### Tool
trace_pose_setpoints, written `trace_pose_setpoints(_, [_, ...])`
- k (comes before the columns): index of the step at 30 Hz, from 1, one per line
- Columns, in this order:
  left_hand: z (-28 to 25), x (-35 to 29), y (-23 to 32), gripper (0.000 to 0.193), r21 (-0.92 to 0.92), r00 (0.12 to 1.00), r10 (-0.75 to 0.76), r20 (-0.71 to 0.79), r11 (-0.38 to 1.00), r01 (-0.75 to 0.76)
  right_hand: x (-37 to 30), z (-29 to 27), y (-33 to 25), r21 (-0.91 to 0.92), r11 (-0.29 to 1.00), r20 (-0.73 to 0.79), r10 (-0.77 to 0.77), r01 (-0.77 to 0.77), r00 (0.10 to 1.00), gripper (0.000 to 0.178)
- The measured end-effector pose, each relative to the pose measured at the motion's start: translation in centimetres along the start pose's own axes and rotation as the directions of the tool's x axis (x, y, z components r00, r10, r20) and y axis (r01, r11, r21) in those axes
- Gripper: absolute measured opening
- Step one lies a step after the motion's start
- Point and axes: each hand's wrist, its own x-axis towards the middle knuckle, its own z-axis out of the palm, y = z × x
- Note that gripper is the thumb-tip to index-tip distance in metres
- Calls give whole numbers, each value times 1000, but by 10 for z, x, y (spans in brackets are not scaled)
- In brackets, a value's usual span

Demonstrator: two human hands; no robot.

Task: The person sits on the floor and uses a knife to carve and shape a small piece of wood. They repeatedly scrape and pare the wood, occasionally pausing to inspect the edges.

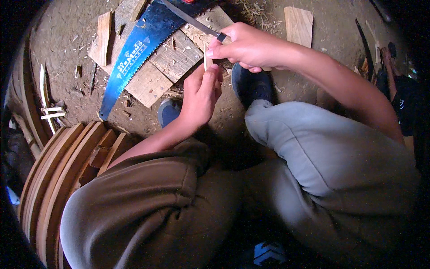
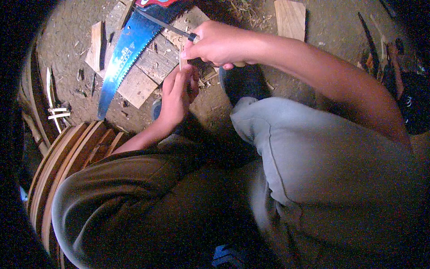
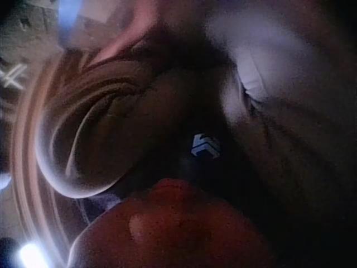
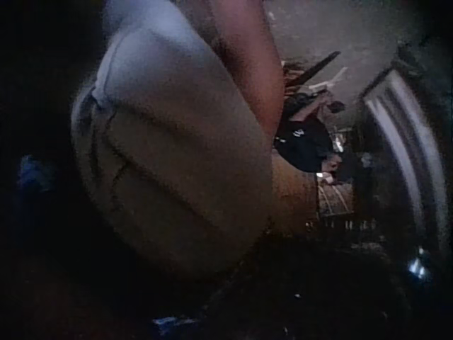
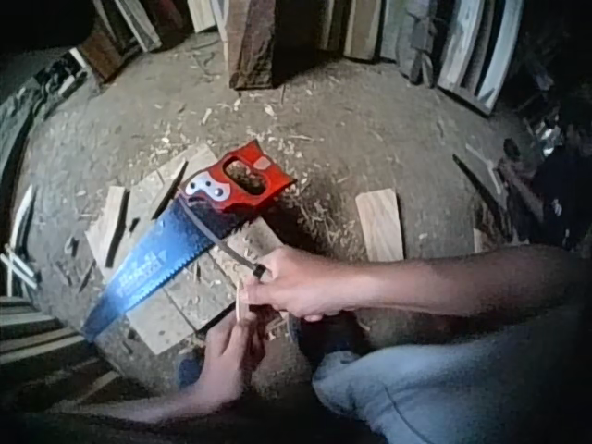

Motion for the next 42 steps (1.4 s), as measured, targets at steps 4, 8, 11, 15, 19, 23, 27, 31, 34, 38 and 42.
trace_pose_setpoints(4, [2,3,2,36,95,995,19,-98,995,-10,17,0,17,-496,838,-165,-349,228,923,34])
trace_pose_setpoints(8, [-5,3,-5,39,106,987,-17,-159,994,34,-15,-6,-12,-701,710,-209,-118,-65,971,48])
trace_pose_setpoints(11, [-5,5,-1,40,44,985,-93,-149,994,100,-33,-11,4,-732,672,-120,-283,108,952,46])
trace_pose_setpoints(15, [2,10,1,37,7,981,-157,-117,987,159,-55,-3,-2,-794,600,-162,-56,-96,985,45])
trace_pose_setpoints(19, [7,8,9,35,85,987,-112,-119,989,122,-63,1,2,-798,596,-172,-79,-92,982,44])
trace_pose_setpoints(23, [10,11,8,41,167,977,-105,-185,976,137,-63,4,2,-822,555,-190,-62,-124,980,44])
trace_pose_setpoints(27, [12,13,8,41,174,973,-103,-208,975,140,-65,14,-3,-890,433,-237,-179,-140,955,40])
trace_pose_setpoints(31, [13,14,7,39,185,974,-84,-208,975,123,-64,21,0,-916,370,-259,-249,-156,933,37])
trace_pose_setpoints(34, [11,18,-3,38,415,975,128,-179,909,-43,-60,24,-5,-917,342,-285,-210,-203,935,35])
trace_pose_setpoints(38, [17,14,15,37,343,981,24,-191,938,44,-47,22,6,-916,336,-314,-261,-219,913,35])
trace_pose_setpoints(42, [15,13,13,37,169,973,-125,-196,973,159,-48,16,4,-927,341,-263,-301,-154,917,37])
